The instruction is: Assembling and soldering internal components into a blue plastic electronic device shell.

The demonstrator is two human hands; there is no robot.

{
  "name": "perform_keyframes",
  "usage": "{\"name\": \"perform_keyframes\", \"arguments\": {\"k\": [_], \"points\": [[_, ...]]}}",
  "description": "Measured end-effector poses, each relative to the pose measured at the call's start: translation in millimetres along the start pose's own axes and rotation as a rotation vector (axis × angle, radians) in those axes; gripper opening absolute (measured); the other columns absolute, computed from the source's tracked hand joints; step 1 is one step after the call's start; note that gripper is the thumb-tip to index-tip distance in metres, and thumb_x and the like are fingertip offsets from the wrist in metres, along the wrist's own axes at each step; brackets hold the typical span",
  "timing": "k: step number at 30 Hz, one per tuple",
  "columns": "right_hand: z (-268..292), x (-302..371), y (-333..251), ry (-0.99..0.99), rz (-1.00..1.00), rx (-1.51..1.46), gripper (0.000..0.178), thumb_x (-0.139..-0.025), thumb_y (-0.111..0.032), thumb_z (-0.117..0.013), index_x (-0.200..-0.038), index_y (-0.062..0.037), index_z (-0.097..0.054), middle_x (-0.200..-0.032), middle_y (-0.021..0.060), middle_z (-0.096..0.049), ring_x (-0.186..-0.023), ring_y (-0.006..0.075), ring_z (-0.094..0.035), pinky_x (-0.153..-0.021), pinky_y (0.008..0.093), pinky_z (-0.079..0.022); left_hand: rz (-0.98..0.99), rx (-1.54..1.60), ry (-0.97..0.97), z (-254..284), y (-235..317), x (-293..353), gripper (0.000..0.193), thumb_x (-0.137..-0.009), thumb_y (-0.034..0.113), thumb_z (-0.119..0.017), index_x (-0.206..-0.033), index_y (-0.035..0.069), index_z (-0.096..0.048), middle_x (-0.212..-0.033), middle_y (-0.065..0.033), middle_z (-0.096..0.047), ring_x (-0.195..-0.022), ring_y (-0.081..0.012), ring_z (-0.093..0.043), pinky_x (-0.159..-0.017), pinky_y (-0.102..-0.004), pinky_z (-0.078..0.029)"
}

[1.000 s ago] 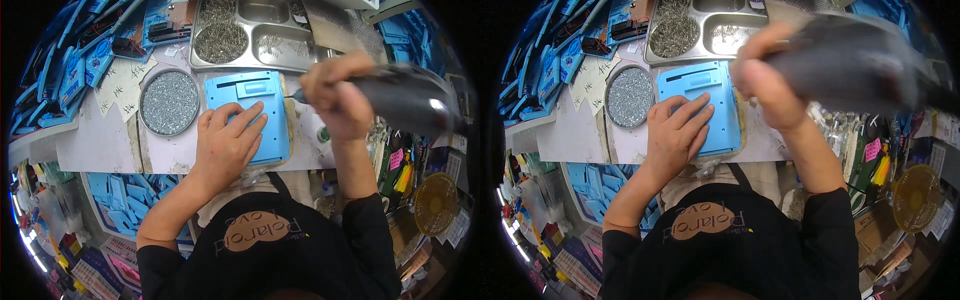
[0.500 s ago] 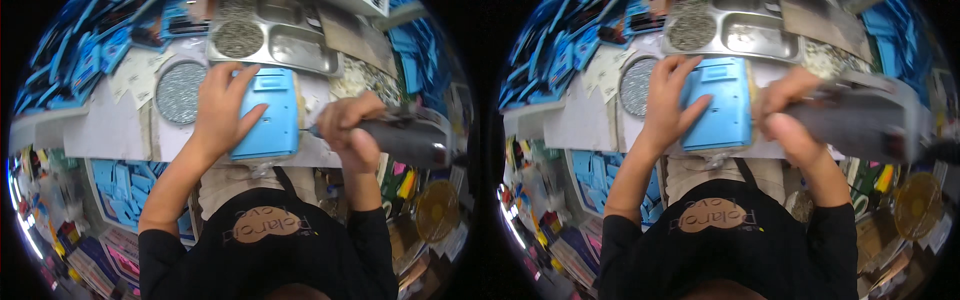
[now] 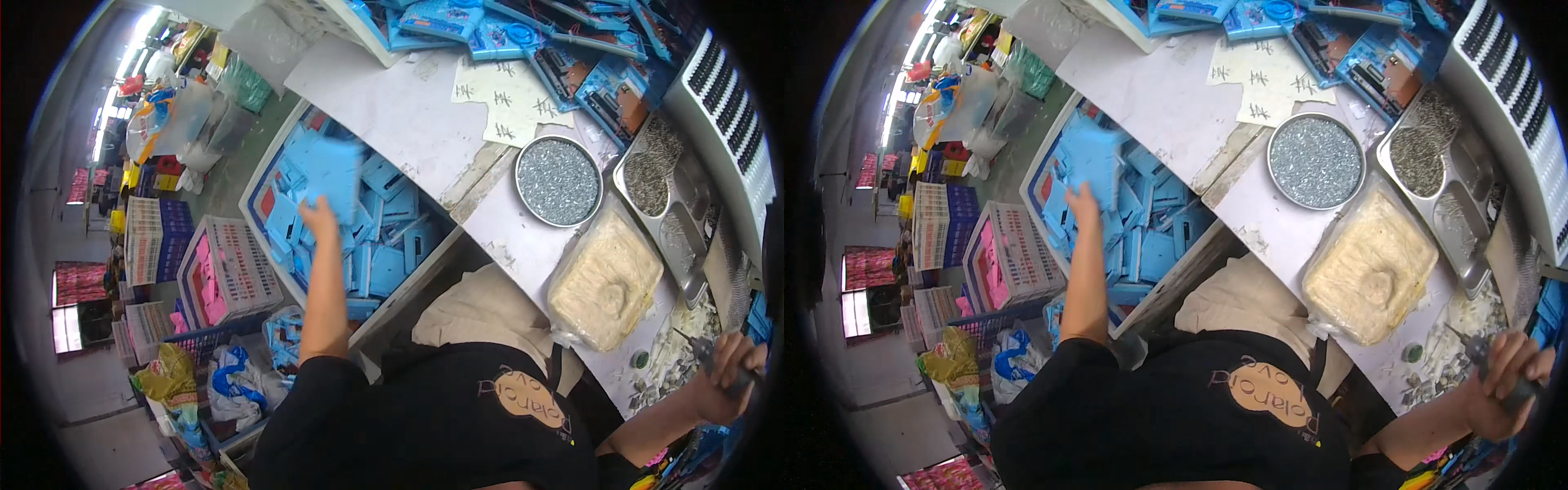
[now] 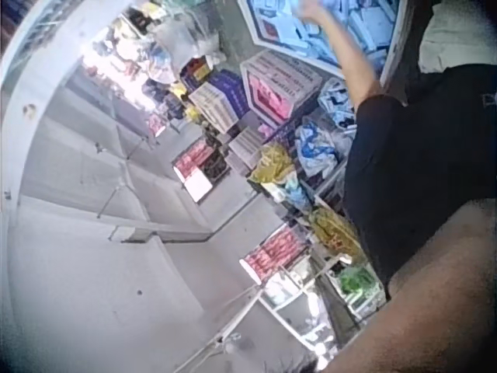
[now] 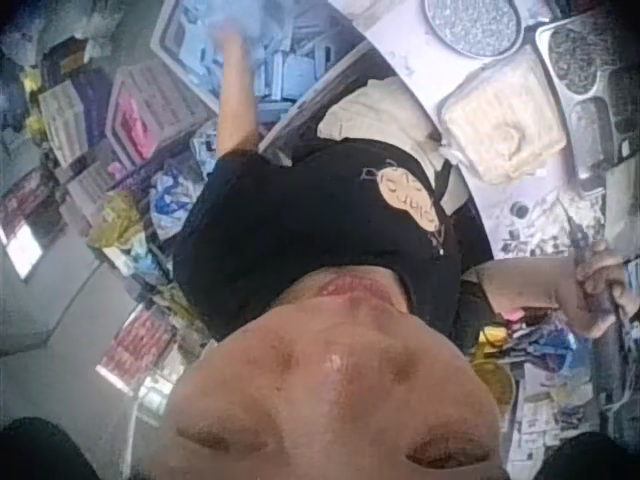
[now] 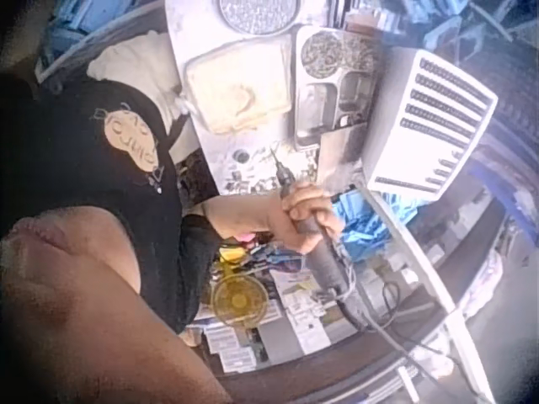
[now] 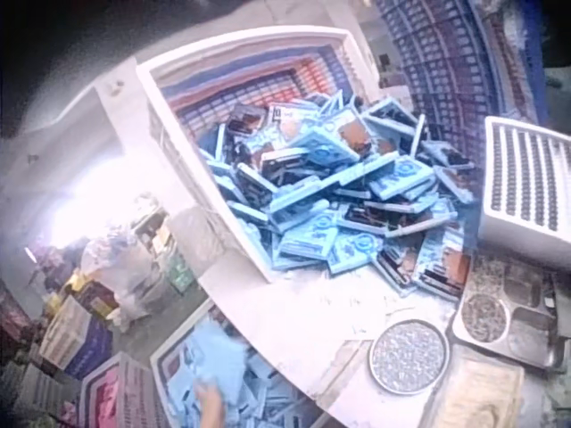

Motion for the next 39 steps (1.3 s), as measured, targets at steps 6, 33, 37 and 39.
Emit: {"name": "perform_keyframes", "arguments": {"k": [6, 33, 37, 39], "points": [[-23, -26, 22, 0.010, 0.026, 0.053, 0.023, -0.098, -0.026, -0.059, -0.105, -0.0084, -0.048, -0.067, -0.0022, -0.046, -0.055, 0.0099, -0.042, -0.066, 0.0276, -0.035, 0.389, 0.002, 0.542, 15, 30, -53, 0.080, -0.092, 0.033, -0.074, -0.149, -0.008, -0.036, -0.152, -0.0312, -0.038, -0.142, -0.0430, -0.042, -0.110, -0.0539, -0.044], [-46, 16, -8, 0.019, 0.359, 0.904, 0.029, -0.091, 0.003, -0.053, -0.118, 0.0081, -0.061, -0.107, 0.0210, -0.064, -0.105, 0.0266, -0.061, -0.090, 0.0401, -0.048, -1.226, 0.204, -0.622, -149, 363, 187, 0.039, -0.089, 0.007, -0.076, -0.126, -0.001, -0.066, -0.109, -0.0098, -0.070, -0.101, -0.0210, -0.065, -0.093, -0.0329, -0.051], [-31, -4, 60, 0.058, -0.197, 0.535, 0.021, -0.100, -0.011, -0.057, -0.108, 0.0064, -0.066, -0.097, 0.0129, -0.067, -0.091, 0.0201, -0.065, -0.081, 0.0311, -0.051, -0.855, 0.378, -1.095, -155, 381, 235, 0.037, -0.100, 0.010, -0.065, -0.134, -0.006, -0.061, -0.115, -0.0085, -0.069, -0.105, -0.0144, -0.064, -0.095, -0.0283, -0.050], [-29, -20, 102, 0.141, -0.464, 0.314, 0.032, -0.107, -0.025, -0.054, -0.116, 0.0032, -0.067, -0.105, 0.0092, -0.069, -0.094, 0.0172, -0.066, -0.087, 0.0310, -0.053, -0.759, 0.312, -1.339, -164, 388, 270, 0.037, -0.103, 0.014, -0.061, -0.135, -0.005, -0.061, -0.120, -0.0092, -0.069, -0.106, -0.0135, -0.063, -0.095, -0.0291, -0.050]]}}
Point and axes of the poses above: each hand's wrist, its own x-axis away from the middle knuckle, its own z-axis out of the back of the hand, y = z × x, the point moved 6 cm from there along -x, towards the middle knuckle
